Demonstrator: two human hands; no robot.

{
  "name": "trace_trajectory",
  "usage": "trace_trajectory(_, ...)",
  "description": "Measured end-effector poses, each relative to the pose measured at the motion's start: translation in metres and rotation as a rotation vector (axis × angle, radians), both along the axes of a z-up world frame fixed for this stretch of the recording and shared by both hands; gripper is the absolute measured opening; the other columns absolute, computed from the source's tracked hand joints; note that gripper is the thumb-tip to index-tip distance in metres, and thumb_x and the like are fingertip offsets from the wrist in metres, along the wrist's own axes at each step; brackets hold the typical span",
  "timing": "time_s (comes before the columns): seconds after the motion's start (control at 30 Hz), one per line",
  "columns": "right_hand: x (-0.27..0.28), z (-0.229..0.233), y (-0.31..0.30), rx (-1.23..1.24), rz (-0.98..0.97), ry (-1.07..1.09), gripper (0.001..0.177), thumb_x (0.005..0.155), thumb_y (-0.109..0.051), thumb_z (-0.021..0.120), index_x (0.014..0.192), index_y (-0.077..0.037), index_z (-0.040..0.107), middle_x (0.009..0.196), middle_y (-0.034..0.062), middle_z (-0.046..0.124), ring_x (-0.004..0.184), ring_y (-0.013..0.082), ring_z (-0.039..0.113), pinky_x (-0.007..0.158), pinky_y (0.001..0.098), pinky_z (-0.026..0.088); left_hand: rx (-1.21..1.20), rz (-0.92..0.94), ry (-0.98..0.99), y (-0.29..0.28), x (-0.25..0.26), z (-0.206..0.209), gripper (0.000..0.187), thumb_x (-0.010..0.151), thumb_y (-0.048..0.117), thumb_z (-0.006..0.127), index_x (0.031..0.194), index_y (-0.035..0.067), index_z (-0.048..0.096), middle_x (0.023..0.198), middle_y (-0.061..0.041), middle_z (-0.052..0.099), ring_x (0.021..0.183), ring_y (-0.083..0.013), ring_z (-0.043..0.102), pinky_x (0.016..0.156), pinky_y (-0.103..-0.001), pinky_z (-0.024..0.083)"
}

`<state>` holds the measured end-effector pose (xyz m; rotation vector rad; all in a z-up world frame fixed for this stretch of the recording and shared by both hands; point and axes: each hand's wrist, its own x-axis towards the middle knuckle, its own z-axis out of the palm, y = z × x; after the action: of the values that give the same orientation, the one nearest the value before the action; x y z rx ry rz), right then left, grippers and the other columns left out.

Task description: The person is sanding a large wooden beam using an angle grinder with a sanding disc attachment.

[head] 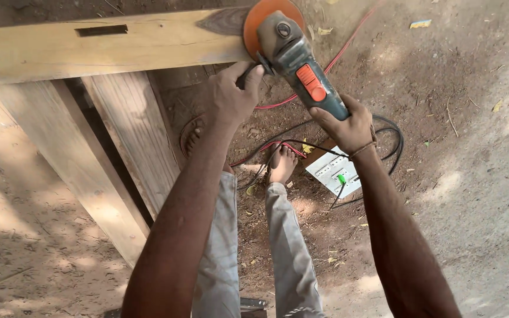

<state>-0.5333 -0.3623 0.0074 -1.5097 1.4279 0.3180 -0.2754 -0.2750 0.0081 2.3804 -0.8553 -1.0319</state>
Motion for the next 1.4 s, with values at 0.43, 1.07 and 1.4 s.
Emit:
trace_trajectory(0.43,-0.071,0.0,0.117,-0.005,-0.249,-0.147,0.076,0.077,-0.057,0.082,0.124,0.002,0.07,0.099,0.0157,0.075,0.09,0.0242,0.072,0.079,0.0364,0.057,0.044,-0.272,0.033,0.043,-0.042,0.026,0.035,0.096,0.05,0.062,0.107,0.02,0.076,0.085,-0.013,0.076,0.078,-0.0345,0.074,0.067,-0.049,0.055)
trace_trajectory(1.07,0.153,-0.024,0.228,0.175,-0.392,-0.446,0.06,0.082,-0.049,0.082,0.117,-0.001,0.068,0.094,0.0065,0.073,0.086,0.0147,0.066,0.078,0.0317,0.055,0.275,-0.255,-0.126,0.151,0.165,0.029,0.035,0.095,0.049,0.069,0.11,0.018,0.077,0.083,-0.006,0.077,0.075,-0.0244,0.073,0.075,-0.045,0.054)
trace_trajectory(1.4,0.237,-0.013,0.229,0.412,0.137,-0.304,0.092,0.088,-0.07,0.063,0.142,0.004,0.054,0.122,0.0275,0.066,0.116,0.036,0.066,0.098,0.0447,0.052,0.095,0.025,-0.154,0.23,0.2,0.108,0.019,0.099,0.031,0.076,0.104,0.013,0.078,0.064,0.002,0.064,0.051,-0.009,0.059,0.049,-0.027,0.046)
